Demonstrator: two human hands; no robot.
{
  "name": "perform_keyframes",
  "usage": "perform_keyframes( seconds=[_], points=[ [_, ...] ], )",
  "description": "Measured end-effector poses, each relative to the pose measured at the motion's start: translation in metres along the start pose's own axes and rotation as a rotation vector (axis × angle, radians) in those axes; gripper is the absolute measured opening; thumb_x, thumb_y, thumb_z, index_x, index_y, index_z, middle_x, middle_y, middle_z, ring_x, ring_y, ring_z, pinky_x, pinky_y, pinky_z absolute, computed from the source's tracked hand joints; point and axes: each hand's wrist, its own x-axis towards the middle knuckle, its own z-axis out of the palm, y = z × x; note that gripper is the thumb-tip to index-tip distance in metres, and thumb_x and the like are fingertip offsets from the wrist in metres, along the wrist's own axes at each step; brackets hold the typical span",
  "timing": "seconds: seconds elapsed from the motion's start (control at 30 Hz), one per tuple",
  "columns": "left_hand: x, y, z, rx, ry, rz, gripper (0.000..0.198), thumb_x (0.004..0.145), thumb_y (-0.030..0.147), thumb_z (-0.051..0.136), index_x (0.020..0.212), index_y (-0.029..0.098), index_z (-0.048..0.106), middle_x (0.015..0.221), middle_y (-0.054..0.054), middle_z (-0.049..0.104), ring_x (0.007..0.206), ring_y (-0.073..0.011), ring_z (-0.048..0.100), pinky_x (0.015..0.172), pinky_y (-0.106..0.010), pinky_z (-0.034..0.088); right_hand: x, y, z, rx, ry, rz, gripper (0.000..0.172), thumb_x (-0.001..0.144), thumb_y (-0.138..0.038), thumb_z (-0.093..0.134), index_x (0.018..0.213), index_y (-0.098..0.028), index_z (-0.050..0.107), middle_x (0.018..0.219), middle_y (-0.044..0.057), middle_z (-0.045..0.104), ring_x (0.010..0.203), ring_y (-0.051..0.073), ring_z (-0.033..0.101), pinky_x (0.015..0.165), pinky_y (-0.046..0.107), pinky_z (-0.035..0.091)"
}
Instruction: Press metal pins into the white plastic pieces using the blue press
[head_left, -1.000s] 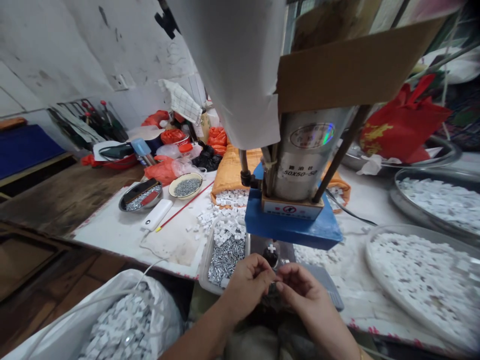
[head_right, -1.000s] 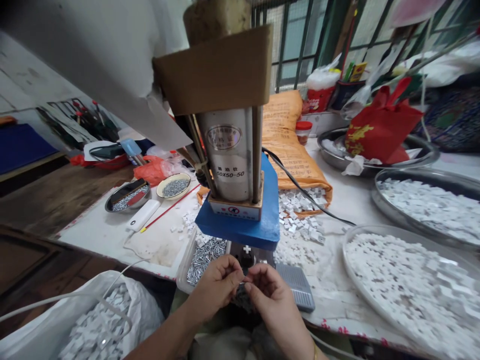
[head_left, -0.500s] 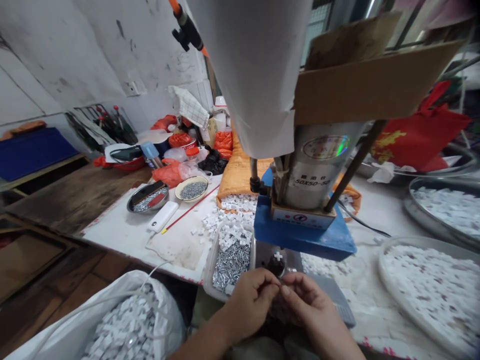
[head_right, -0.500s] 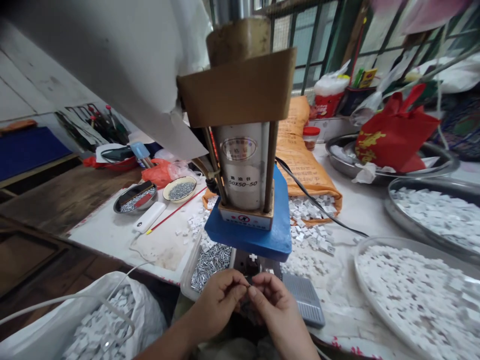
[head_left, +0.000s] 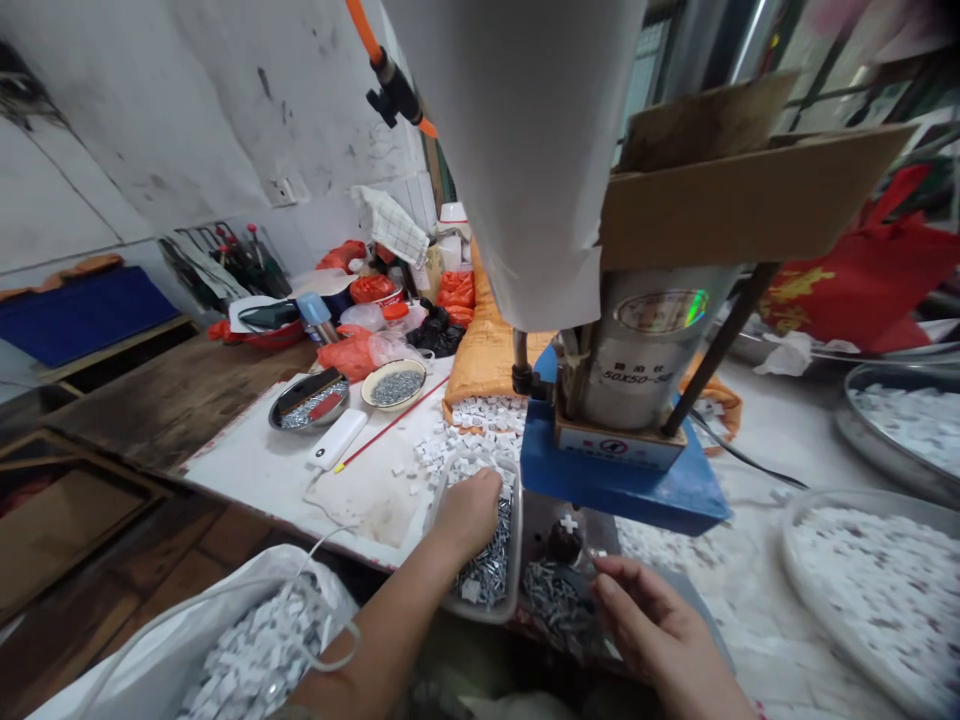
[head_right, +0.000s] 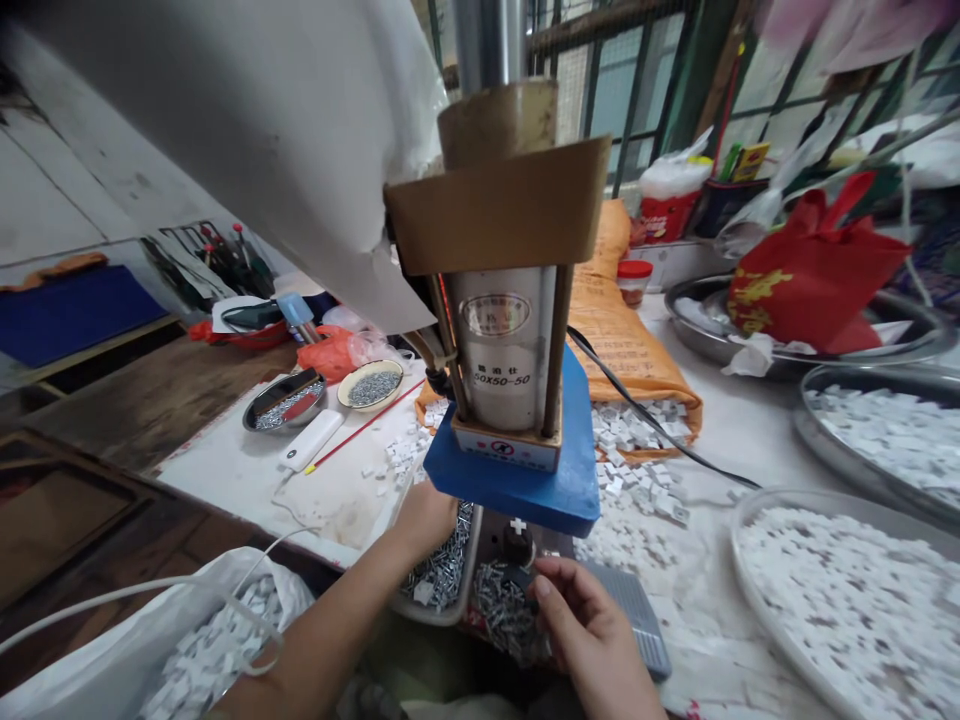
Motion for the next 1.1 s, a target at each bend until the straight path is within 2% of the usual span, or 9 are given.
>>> perform_keyframes(
  seconds=[0.2, 0.4, 0.53, 0.63, 0.73, 0.83, 0.97, 1.03, 1.1],
  points=[
    [-0.005, -0.004, -0.002, -0.007, -0.012, -0.008, 0.018, 0.087, 0.015, 0.042, 0.092, 0.019, 0.059, 0.098, -0.010, 0.064, 0.090, -0.0234, 0.058, 0.079, -0.032, 0.039, 0.006, -0.014, 0.003, -0.102, -0.074, 0.005, 0.049, 0.050, -0.059, 0.076, 0.076, -0.020, 0.062, 0.043, -0.007, 0.045, 0.036, 0.005, 0.033, 0.036, 0.018, 0.020],
    [-0.007, -0.003, -0.008, -0.142, 0.046, 0.001, 0.013, 0.082, 0.013, 0.047, 0.081, 0.017, 0.059, 0.089, -0.009, 0.064, 0.085, -0.0228, 0.058, 0.077, -0.032, 0.041, 0.009, -0.028, 0.004, -0.164, -0.101, 0.004, 0.045, 0.052, -0.057, 0.075, 0.074, -0.020, 0.062, 0.044, -0.006, 0.050, 0.035, 0.005, 0.033, 0.034, 0.018, 0.020],
    [-0.028, 0.016, -0.024, -0.294, 0.112, 0.008, 0.016, 0.084, 0.013, 0.042, 0.079, 0.017, 0.056, 0.083, -0.005, 0.063, 0.081, -0.0175, 0.058, 0.075, -0.028, 0.044, 0.004, -0.021, 0.012, -0.117, -0.127, 0.006, 0.041, 0.055, -0.054, 0.075, 0.074, -0.019, 0.064, 0.047, -0.006, 0.051, 0.039, 0.006, 0.039, 0.036, 0.017, 0.023],
    [-0.054, 0.041, -0.033, -0.510, 0.124, 0.103, 0.016, 0.084, 0.011, 0.043, 0.076, 0.017, 0.055, 0.088, -0.004, 0.062, 0.085, -0.0154, 0.057, 0.079, -0.026, 0.044, 0.001, -0.015, 0.024, -0.055, -0.124, 0.023, 0.047, 0.053, -0.054, 0.076, 0.083, -0.020, 0.065, 0.054, -0.004, 0.058, 0.040, 0.006, 0.042, 0.036, 0.018, 0.027],
    [-0.073, 0.061, -0.034, -0.711, 0.079, 0.199, 0.014, 0.082, 0.010, 0.046, 0.074, 0.017, 0.055, 0.088, -0.004, 0.060, 0.085, -0.0159, 0.056, 0.078, -0.028, 0.043, 0.000, -0.011, 0.031, 0.021, -0.143, 0.018, 0.046, 0.055, -0.052, 0.077, 0.085, -0.019, 0.066, 0.053, -0.005, 0.057, 0.039, 0.004, 0.038, 0.036, 0.017, 0.026],
    [-0.078, 0.068, -0.029, -0.857, 0.014, 0.134, 0.012, 0.081, 0.011, 0.049, 0.073, 0.016, 0.056, 0.088, -0.005, 0.059, 0.085, -0.0162, 0.056, 0.078, -0.028, 0.043, -0.001, -0.007, 0.030, 0.103, -0.143, 0.029, 0.041, 0.055, -0.046, 0.081, 0.081, -0.017, 0.067, 0.050, -0.005, 0.055, 0.040, 0.003, 0.038, 0.038, 0.016, 0.026],
    [-0.075, 0.069, -0.021, -0.970, -0.010, 0.084, 0.010, 0.078, 0.008, 0.053, 0.070, 0.016, 0.055, 0.091, -0.004, 0.058, 0.086, -0.0153, 0.055, 0.077, -0.026, 0.042, -0.003, -0.002, 0.023, 0.266, -0.136, 0.064, 0.037, 0.055, -0.036, 0.083, 0.085, -0.019, 0.069, 0.070, -0.002, 0.066, 0.047, 0.004, 0.045, 0.042, 0.017, 0.033],
    [-0.073, 0.069, -0.018, -1.037, -0.027, 0.059, 0.010, 0.074, 0.007, 0.057, 0.073, 0.016, 0.054, 0.089, -0.003, 0.057, 0.080, -0.0135, 0.053, 0.072, -0.024, 0.042, -0.004, -0.001, 0.020, 0.298, -0.166, 0.064, 0.033, 0.059, -0.033, 0.082, 0.087, -0.020, 0.070, 0.076, 0.000, 0.068, 0.051, 0.005, 0.048, 0.046, 0.017, 0.036],
    [-0.072, 0.068, -0.014, -1.145, -0.108, -0.010, 0.013, 0.072, 0.010, 0.060, 0.080, 0.017, 0.053, 0.080, 0.000, 0.056, 0.069, -0.0109, 0.051, 0.063, -0.022, 0.040, -0.004, 0.000, 0.018, 0.292, -0.200, 0.088, 0.030, 0.061, -0.032, 0.082, 0.087, -0.021, 0.071, 0.074, 0.000, 0.068, 0.053, 0.006, 0.050, 0.048, 0.017, 0.038]
  ],
)
